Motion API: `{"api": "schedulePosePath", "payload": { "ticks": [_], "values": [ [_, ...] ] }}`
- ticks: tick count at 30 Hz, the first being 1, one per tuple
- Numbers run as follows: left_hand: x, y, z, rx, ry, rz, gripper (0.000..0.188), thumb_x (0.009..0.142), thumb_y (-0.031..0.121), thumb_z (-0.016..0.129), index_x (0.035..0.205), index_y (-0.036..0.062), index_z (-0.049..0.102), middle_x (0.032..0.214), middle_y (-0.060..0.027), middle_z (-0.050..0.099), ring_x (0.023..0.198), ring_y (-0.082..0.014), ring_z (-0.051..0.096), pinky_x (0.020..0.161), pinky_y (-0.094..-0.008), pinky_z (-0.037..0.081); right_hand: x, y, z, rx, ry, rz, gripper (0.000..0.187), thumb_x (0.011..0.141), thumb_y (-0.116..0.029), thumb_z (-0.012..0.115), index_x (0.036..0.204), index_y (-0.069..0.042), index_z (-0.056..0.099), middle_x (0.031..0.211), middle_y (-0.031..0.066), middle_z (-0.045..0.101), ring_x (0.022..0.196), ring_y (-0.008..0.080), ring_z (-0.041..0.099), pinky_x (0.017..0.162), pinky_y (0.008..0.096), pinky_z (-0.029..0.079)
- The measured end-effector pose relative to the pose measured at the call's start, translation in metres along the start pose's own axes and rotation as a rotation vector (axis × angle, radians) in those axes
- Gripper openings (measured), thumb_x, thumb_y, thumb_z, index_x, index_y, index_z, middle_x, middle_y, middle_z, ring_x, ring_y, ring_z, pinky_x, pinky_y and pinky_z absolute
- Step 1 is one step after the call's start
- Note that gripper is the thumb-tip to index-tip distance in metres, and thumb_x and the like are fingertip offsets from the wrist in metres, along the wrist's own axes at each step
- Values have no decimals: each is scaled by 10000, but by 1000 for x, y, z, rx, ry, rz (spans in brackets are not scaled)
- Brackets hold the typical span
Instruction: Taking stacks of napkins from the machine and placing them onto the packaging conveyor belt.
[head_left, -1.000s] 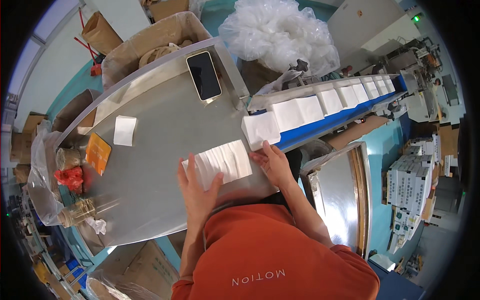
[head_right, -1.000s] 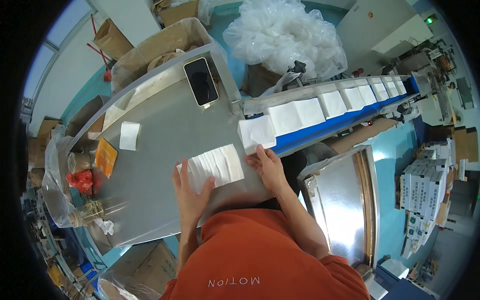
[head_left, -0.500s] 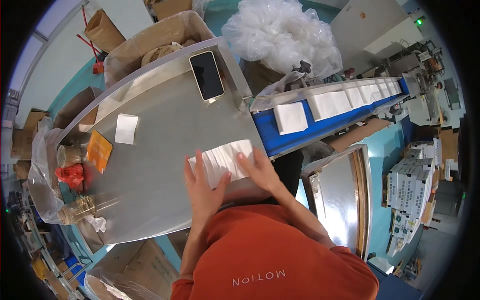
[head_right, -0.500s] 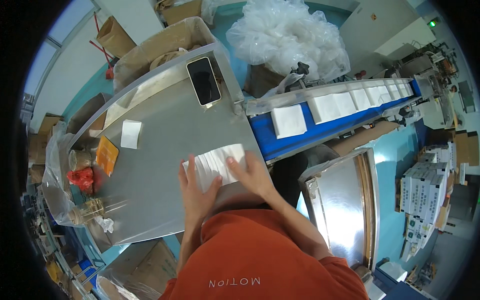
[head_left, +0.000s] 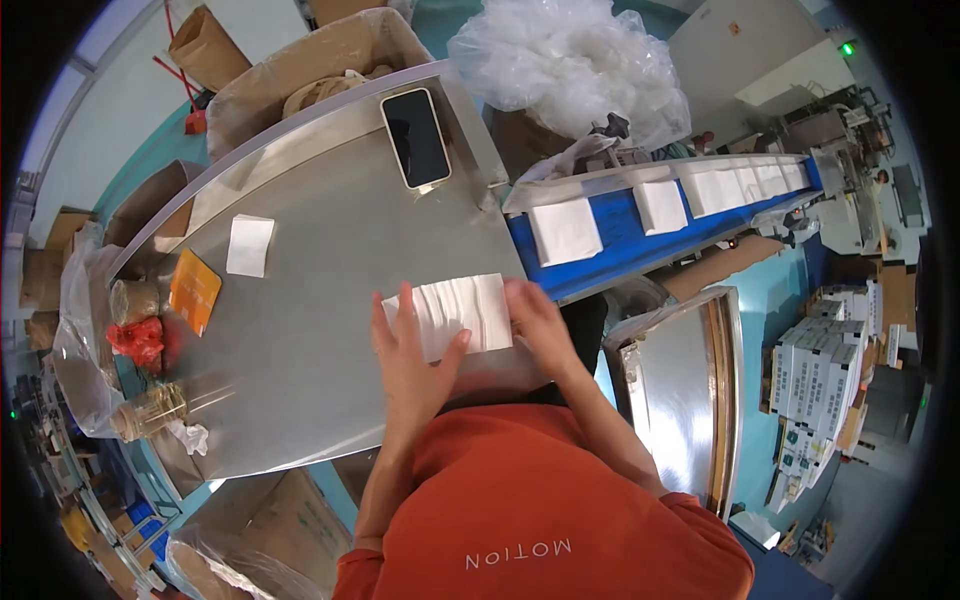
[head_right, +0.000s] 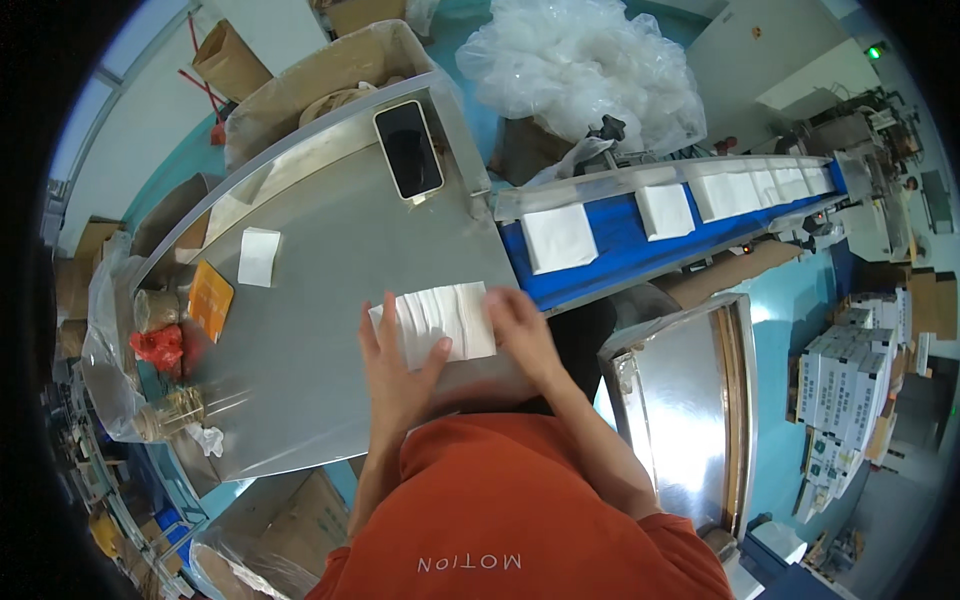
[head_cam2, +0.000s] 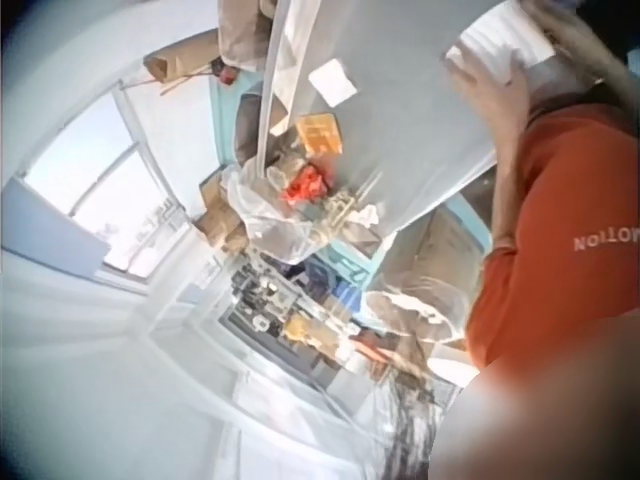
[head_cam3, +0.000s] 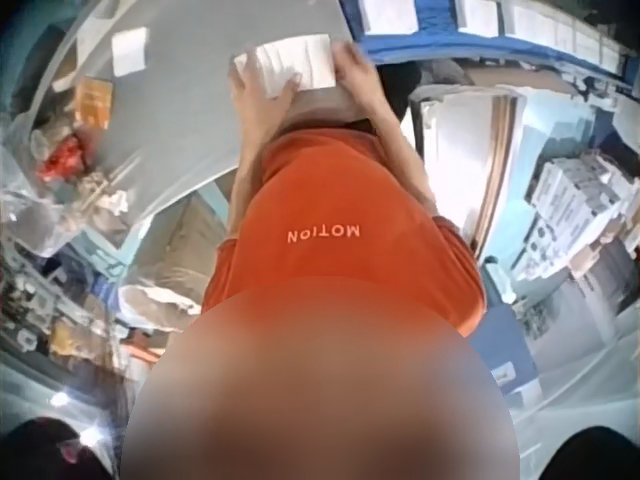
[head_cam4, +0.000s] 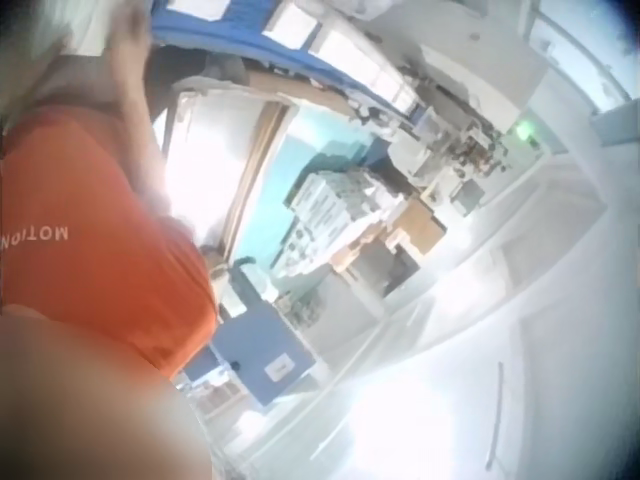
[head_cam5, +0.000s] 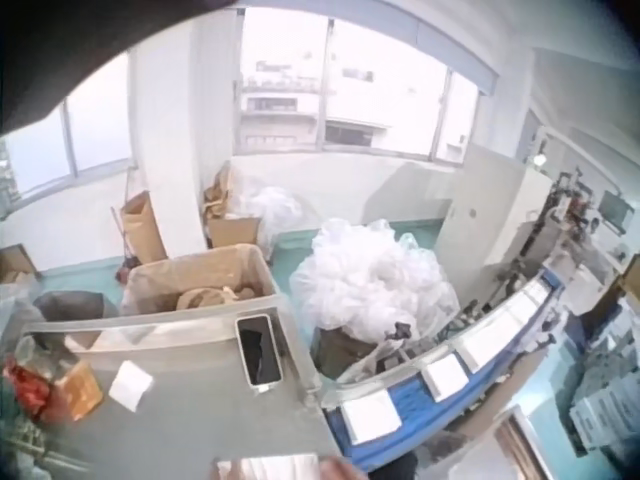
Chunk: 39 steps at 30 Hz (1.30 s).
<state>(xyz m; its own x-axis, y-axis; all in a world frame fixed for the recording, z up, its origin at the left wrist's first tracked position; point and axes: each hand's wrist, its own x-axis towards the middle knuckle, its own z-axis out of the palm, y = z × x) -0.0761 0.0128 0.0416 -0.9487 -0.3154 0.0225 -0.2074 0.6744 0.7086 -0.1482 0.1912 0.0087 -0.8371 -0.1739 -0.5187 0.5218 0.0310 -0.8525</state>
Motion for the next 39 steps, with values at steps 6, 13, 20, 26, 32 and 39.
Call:
{"api": "schedulePosePath", "payload": {
  "ticks": [6, 13, 20, 26, 32, 39],
  "values": [
    [0, 14, 4, 74, 0, -37, 961, 746, 379, 800, 1502, 106, 273, 1510, -320, 142, 1349, -497, 298, 1057, -527, 350, 3, 14, 9, 90, -194, 104, 404, 944, -348, 620, 1159, -8, 597, 898, 36, 634, 774, 82, 552, 677, 241, 473],
    [0, 8, 3, -10, 33, -38, 876, 742, 349, 801, 1469, 137, 360, 1517, -306, 162, 1347, -494, 289, 1061, -544, 323, 5, 20, -32, 442, 0, 164, 213, 939, -139, 578, 1093, 7, 574, 885, 83, 638, 679, 159, 619, 637, 261, 514],
    [6, 7, 6, -34, 50, -18, 794, 767, 303, 777, 1440, 118, 399, 1488, -318, 215, 1339, -487, 316, 1039, -532, 359, 2, -16, -31, 113, 44, -78, 253, 939, -111, 541, 1165, 3, 554, 930, 97, 663, 731, 177, 649, 651, 294, 538],
    [10, 1, 1, 7, 69, 9, 797, 764, 294, 776, 1439, 113, 394, 1486, -317, 221, 1318, -496, 345, 1017, -535, 386, -12, -35, -36, -722, 111, -299, 328, 819, -209, 629, 982, 67, 559, 769, 279, 629, 706, 418, 647, 603, 432, 513],
    [5, 13, 12, 4, 31, 33, 837, 748, 324, 778, 1459, 150, 371, 1487, -315, 226, 1300, -501, 362, 1020, -540, 381, -2, -18, 1, -301, -173, -31, 327, 861, -237, 656, 1025, 36, 577, 775, 140, 637, 678, 215, 640, 601, 306, 502],
    [7, 9, 16, 33, 52, 46, 842, 758, 313, 781, 1461, 125, 357, 1473, -334, 233, 1331, -487, 335, 1036, -530, 365, 10, 21, -42, 483, 56, 120, 279, 938, -162, 601, 1131, 34, 560, 972, 105, 634, 815, 190, 651, 707, 294, 548]
  ]
}}
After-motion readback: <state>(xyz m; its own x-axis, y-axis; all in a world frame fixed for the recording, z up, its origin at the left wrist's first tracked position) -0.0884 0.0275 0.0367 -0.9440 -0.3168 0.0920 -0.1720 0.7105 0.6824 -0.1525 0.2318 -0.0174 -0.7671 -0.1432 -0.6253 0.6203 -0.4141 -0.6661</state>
